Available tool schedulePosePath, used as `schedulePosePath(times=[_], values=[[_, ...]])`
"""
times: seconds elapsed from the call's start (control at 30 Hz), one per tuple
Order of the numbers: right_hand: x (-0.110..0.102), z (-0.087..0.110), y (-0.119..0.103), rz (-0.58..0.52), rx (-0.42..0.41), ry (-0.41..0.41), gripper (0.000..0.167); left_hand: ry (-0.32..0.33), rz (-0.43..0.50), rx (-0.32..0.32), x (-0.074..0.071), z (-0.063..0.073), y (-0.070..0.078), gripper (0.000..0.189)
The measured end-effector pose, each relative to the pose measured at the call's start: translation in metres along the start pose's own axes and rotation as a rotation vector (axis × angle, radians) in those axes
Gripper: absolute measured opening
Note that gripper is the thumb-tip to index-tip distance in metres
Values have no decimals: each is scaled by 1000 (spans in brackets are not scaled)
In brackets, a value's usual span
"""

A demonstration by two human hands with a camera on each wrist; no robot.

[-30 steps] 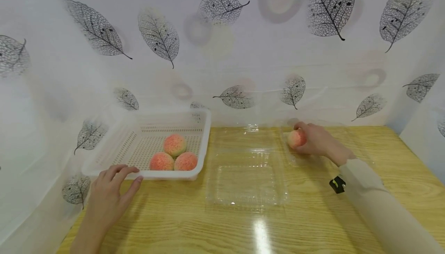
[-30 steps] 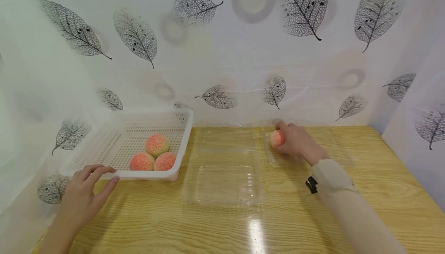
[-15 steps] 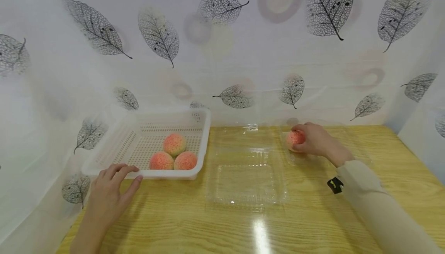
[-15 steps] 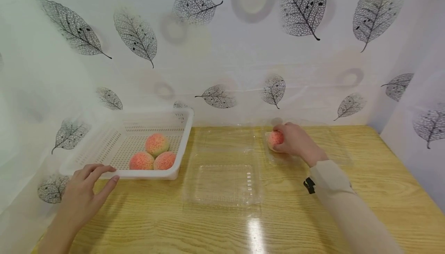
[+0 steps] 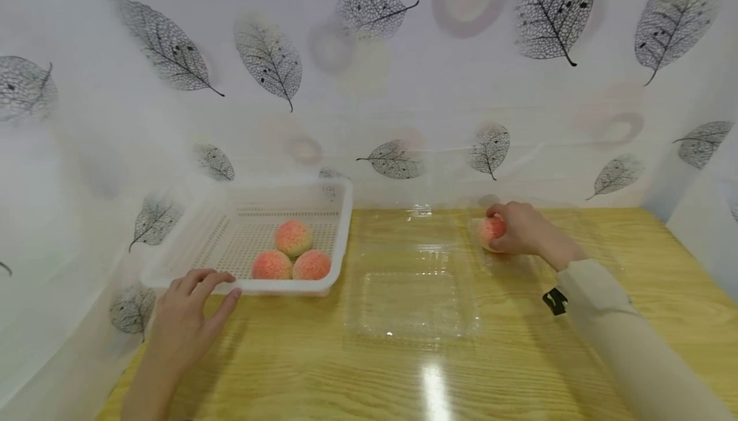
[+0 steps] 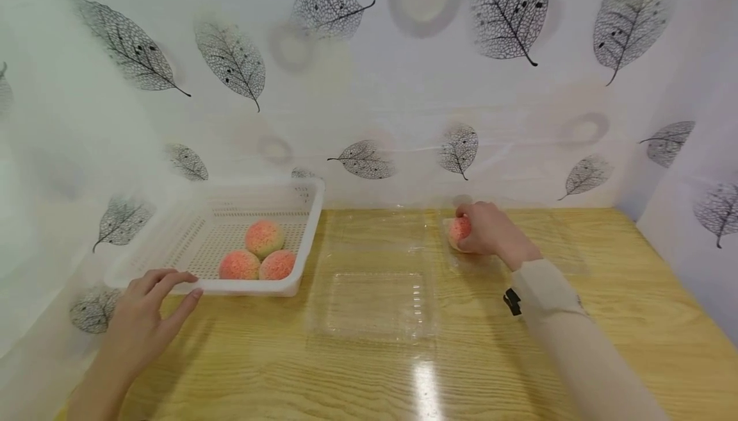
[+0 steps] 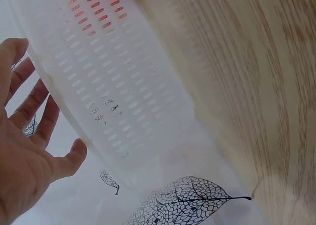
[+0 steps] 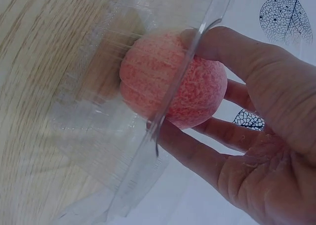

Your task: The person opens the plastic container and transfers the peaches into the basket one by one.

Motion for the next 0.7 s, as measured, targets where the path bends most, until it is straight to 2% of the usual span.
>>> schedulePosePath(times=[0.2,0.43,0.7], values=[[-3,2,-1,-8,6,-3,56,-7,2,-14,0,-2,2,23],[-7,3,-1,-7,5,16,56,-5,-5,0,-1,-6,1,25],[-3,1,-1,0,6,0,56,5,-11,14,0,-4,0,23]])
Point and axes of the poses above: each hand's wrist, its own z-axis away from the middle knuckle, its own x-axis out of the palm, y = z × x, the point moved 1 cm from there along -z, towards the middle knuckle, and after that the axes turned 12 degrees about x, right-handed, at the moved point
